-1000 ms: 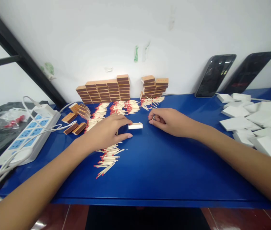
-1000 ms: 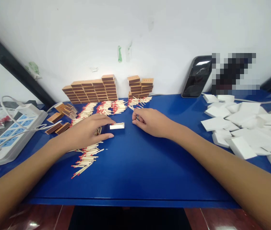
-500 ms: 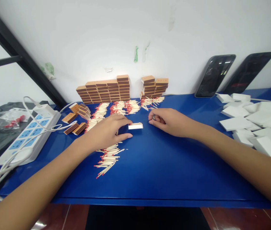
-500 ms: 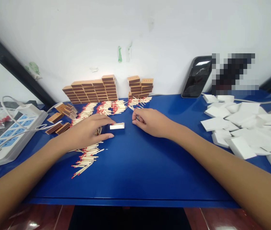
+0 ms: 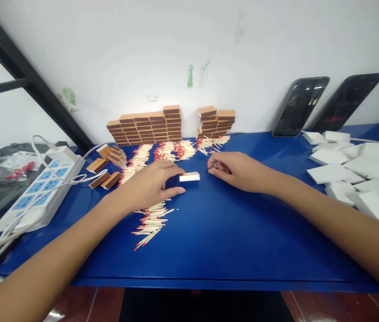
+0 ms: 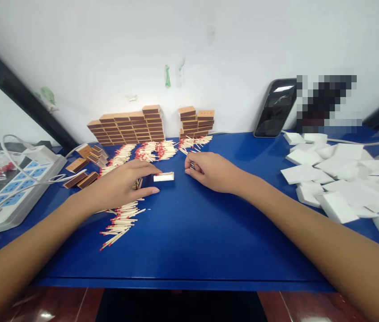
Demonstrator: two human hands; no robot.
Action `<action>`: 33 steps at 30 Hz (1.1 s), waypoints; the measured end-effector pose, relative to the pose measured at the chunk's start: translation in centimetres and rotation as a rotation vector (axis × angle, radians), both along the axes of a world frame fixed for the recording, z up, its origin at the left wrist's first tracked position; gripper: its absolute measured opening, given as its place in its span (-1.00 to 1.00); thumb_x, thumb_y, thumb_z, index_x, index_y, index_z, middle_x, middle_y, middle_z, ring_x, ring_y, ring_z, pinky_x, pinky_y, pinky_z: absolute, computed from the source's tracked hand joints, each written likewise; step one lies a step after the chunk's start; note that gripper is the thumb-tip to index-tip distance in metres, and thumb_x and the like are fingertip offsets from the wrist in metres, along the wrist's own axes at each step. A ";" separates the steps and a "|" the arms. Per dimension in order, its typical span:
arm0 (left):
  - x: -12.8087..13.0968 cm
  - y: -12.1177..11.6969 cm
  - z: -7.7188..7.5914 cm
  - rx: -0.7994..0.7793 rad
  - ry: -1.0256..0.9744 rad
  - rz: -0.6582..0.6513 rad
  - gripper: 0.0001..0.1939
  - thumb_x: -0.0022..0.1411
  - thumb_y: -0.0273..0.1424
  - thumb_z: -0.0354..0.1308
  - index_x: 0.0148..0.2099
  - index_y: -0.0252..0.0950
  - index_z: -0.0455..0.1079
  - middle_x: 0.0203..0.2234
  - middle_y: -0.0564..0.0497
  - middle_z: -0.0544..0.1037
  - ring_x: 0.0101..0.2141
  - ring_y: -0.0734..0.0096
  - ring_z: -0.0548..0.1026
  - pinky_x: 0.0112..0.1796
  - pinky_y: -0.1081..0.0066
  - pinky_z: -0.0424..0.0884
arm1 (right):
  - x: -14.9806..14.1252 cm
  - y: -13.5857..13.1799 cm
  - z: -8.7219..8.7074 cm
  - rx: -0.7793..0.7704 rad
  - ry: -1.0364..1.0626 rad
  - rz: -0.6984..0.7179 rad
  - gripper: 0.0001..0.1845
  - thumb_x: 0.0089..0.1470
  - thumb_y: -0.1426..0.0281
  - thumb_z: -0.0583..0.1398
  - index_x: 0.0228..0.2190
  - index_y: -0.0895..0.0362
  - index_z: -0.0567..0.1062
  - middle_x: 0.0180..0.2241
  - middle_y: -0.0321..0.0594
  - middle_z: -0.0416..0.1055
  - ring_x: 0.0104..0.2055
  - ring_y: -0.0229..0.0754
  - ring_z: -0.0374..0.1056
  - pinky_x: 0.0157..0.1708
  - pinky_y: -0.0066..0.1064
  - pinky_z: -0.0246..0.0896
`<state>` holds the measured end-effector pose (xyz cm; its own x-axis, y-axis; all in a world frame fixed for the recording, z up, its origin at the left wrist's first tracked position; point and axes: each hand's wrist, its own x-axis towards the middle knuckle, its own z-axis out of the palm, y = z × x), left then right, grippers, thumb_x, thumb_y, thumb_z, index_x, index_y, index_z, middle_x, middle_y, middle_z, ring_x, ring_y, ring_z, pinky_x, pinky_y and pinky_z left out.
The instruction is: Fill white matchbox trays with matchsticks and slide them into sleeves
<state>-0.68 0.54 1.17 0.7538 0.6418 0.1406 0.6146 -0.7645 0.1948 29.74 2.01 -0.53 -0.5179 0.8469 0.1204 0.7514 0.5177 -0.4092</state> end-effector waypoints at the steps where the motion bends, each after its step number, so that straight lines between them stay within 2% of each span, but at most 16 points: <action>1: 0.0 0.0 0.0 0.000 0.001 0.002 -0.54 0.53 -0.10 0.20 0.31 -0.22 0.47 0.11 -0.19 0.59 0.13 -0.01 0.53 0.15 0.04 0.47 | 0.0 0.0 0.0 0.000 0.000 0.001 -0.84 0.36 0.25 0.16 -0.18 0.05 0.49 -0.40 -0.25 0.47 -0.34 -0.10 0.36 -0.31 -0.31 0.11; 33: 0.2 -0.2 0.4 -0.008 0.009 0.007 -0.54 0.53 -0.13 0.22 0.31 -0.24 0.47 0.11 -0.19 0.59 0.12 -0.02 0.54 0.14 0.02 0.48 | -0.1 -0.1 0.2 0.003 -0.004 -0.005 -0.84 0.35 0.26 0.16 -0.19 0.04 0.50 -0.41 -0.26 0.46 -0.35 -0.10 0.35 -0.31 -0.31 0.12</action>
<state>-0.45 0.32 1.57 0.7505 0.6481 0.1291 0.6216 -0.7586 0.1951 29.69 1.90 -0.38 -0.5140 0.8492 0.1209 0.7557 0.5150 -0.4046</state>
